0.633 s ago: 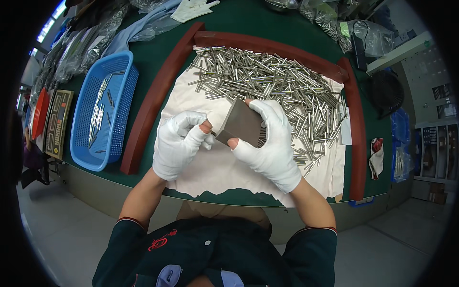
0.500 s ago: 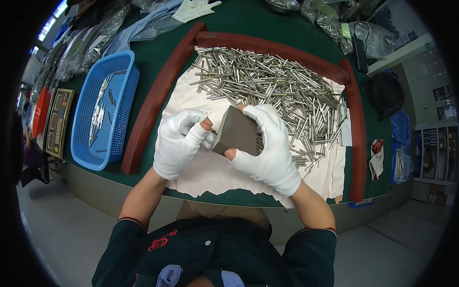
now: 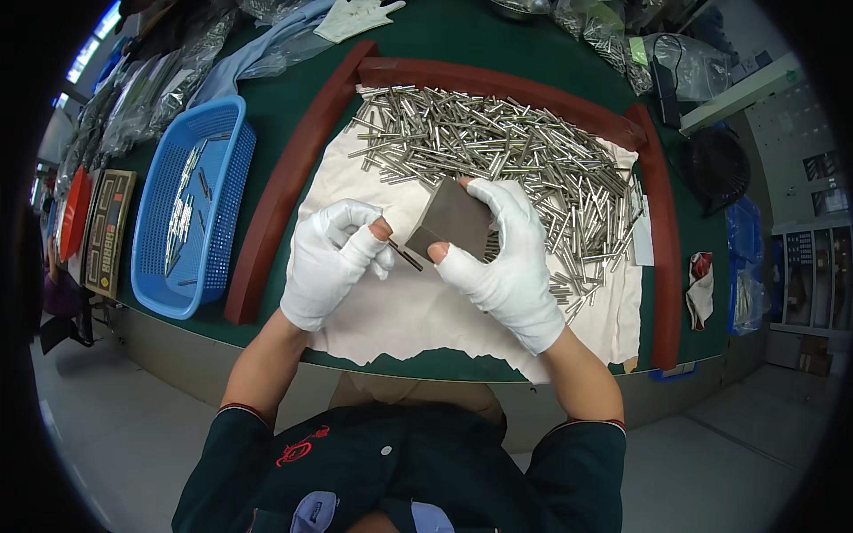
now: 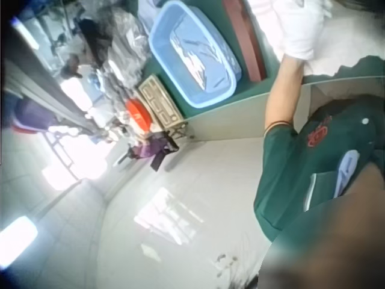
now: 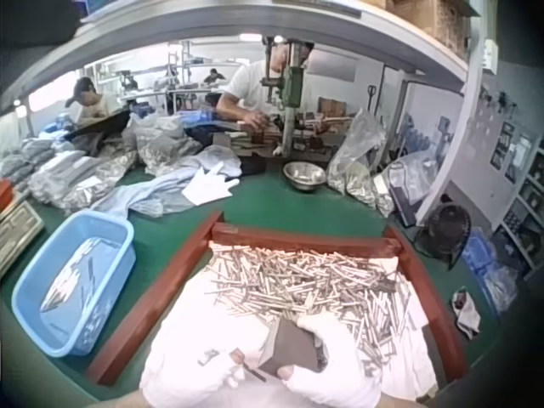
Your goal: Polishing small cylindrical metal pins by hand using a rectangular abrasive block.
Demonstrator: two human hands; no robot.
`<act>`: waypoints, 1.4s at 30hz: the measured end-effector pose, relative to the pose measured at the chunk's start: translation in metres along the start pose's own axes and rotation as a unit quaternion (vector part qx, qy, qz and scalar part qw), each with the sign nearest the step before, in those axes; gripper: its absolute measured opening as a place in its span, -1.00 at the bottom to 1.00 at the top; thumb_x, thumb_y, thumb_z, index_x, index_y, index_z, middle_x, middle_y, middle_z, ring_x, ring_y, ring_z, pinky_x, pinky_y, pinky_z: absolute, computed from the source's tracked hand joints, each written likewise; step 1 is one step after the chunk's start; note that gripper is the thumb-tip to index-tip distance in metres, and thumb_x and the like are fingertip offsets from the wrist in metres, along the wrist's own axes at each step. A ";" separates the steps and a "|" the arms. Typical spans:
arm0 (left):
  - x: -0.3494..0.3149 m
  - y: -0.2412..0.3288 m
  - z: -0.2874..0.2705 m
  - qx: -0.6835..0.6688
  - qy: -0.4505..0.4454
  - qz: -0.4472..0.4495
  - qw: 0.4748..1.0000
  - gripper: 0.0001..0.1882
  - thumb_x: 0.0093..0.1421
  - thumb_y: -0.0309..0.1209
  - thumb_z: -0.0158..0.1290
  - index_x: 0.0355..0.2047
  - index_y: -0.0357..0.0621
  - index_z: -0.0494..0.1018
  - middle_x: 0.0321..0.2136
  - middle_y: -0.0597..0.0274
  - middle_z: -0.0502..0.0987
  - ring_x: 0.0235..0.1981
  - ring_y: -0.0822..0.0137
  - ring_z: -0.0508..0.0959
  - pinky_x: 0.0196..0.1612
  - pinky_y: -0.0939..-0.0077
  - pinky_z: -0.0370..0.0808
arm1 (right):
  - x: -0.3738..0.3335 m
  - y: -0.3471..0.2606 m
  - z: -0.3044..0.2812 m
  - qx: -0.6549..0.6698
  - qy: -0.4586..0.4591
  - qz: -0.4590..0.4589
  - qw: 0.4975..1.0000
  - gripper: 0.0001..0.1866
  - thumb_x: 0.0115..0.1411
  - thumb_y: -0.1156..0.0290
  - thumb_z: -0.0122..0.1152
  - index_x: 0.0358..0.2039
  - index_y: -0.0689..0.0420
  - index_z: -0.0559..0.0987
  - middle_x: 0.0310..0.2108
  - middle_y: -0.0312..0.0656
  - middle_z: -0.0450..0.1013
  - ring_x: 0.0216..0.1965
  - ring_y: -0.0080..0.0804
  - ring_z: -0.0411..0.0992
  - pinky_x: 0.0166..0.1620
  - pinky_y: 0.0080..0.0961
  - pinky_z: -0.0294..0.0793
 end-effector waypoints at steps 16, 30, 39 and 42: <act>-0.003 -0.002 0.001 0.093 -0.011 0.121 0.988 -0.88 0.20 -0.47 0.05 -0.41 -0.29 0.45 -0.62 0.29 0.48 -0.62 0.56 0.45 -0.52 0.68 0.39 | 0.001 -0.004 -0.001 -0.068 -0.007 -0.024 0.997 -0.33 -0.28 0.19 0.41 -0.16 0.29 0.44 -0.28 -0.07 0.34 -0.22 -0.20 0.34 -0.13 -0.37 0.34; -0.002 -0.004 0.000 0.087 -0.034 0.101 0.990 -0.89 0.20 -0.47 0.04 -0.39 -0.29 0.45 -0.63 0.28 0.47 -0.61 0.56 0.45 -0.53 0.67 0.40 | 0.001 -0.006 -0.005 -0.060 -0.029 -0.014 0.998 -0.35 -0.31 0.19 0.44 -0.21 0.30 0.46 -0.29 -0.07 0.37 -0.22 -0.21 0.36 -0.12 -0.40 0.35; 0.000 -0.009 0.001 0.100 -0.062 0.112 0.987 -0.89 0.20 -0.48 0.04 -0.39 -0.30 0.45 -0.64 0.28 0.47 -0.62 0.56 0.44 -0.54 0.66 0.40 | 0.005 -0.010 -0.007 -0.057 -0.080 -0.002 0.995 -0.38 -0.34 0.23 0.41 -0.23 0.31 0.48 -0.27 -0.05 0.38 -0.20 -0.17 0.36 -0.11 -0.37 0.35; 0.001 -0.009 0.001 0.089 -0.053 0.084 0.991 -0.89 0.20 -0.48 0.04 -0.40 -0.30 0.44 -0.64 0.28 0.47 -0.62 0.56 0.45 -0.54 0.66 0.39 | 0.005 -0.009 -0.013 -0.043 -0.104 -0.031 0.993 -0.37 -0.34 0.22 0.42 -0.22 0.30 0.49 -0.28 -0.06 0.38 -0.20 -0.17 0.36 -0.12 -0.37 0.35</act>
Point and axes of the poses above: each hand's wrist, its own x-axis towards the middle knuckle, its own z-axis out of the palm, y = z × x, the point moved 1 cm from there along x, towards the middle knuckle
